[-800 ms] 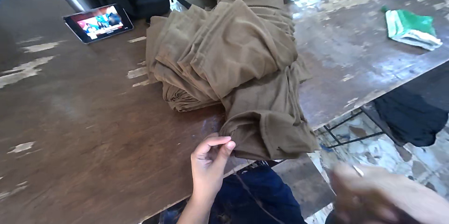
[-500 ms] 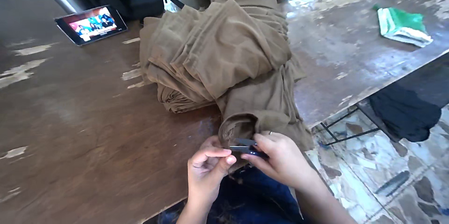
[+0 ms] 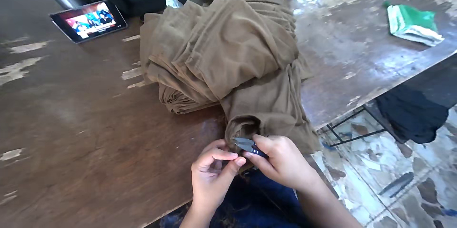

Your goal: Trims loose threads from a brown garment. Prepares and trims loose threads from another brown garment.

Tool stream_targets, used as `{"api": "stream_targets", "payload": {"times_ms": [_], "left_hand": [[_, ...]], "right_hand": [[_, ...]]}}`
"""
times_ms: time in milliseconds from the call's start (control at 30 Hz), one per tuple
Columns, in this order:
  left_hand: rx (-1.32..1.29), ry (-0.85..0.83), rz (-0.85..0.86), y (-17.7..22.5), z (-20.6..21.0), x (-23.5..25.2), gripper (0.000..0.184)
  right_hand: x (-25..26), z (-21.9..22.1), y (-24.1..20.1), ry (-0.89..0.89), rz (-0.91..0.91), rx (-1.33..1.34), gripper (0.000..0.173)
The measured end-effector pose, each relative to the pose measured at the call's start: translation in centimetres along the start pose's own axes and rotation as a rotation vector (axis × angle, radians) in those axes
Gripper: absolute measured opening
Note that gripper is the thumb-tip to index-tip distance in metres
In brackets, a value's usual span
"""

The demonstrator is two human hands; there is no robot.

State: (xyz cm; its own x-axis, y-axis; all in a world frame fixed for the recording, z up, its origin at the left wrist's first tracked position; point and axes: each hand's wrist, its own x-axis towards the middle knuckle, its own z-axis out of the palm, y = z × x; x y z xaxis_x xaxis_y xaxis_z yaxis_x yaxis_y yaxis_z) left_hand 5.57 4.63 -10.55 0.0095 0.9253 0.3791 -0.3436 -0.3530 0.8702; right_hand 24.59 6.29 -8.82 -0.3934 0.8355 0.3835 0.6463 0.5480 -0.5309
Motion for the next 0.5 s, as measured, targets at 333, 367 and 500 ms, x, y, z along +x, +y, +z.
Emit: {"api": "stream_targets", "payload": {"times_ms": [333, 367, 500], "left_hand": [[0.103, 0.064, -0.005, 0.2, 0.4, -0.1, 0.013], [0.13, 0.081, 0.001, 0.3, 0.5, -0.1, 0.013], [0.262, 0.043, 0.1, 0.5, 0.1, -0.2, 0.013]], "right_hand": [[0.1, -0.3, 0.2, 0.253, 0.061, 0.038, 0.047], [0.4, -0.2, 0.6, 0.318, 0.073, 0.011, 0.046], [1.7, 0.4, 3.2, 0.439, 0.112, -0.076, 0.03]]}}
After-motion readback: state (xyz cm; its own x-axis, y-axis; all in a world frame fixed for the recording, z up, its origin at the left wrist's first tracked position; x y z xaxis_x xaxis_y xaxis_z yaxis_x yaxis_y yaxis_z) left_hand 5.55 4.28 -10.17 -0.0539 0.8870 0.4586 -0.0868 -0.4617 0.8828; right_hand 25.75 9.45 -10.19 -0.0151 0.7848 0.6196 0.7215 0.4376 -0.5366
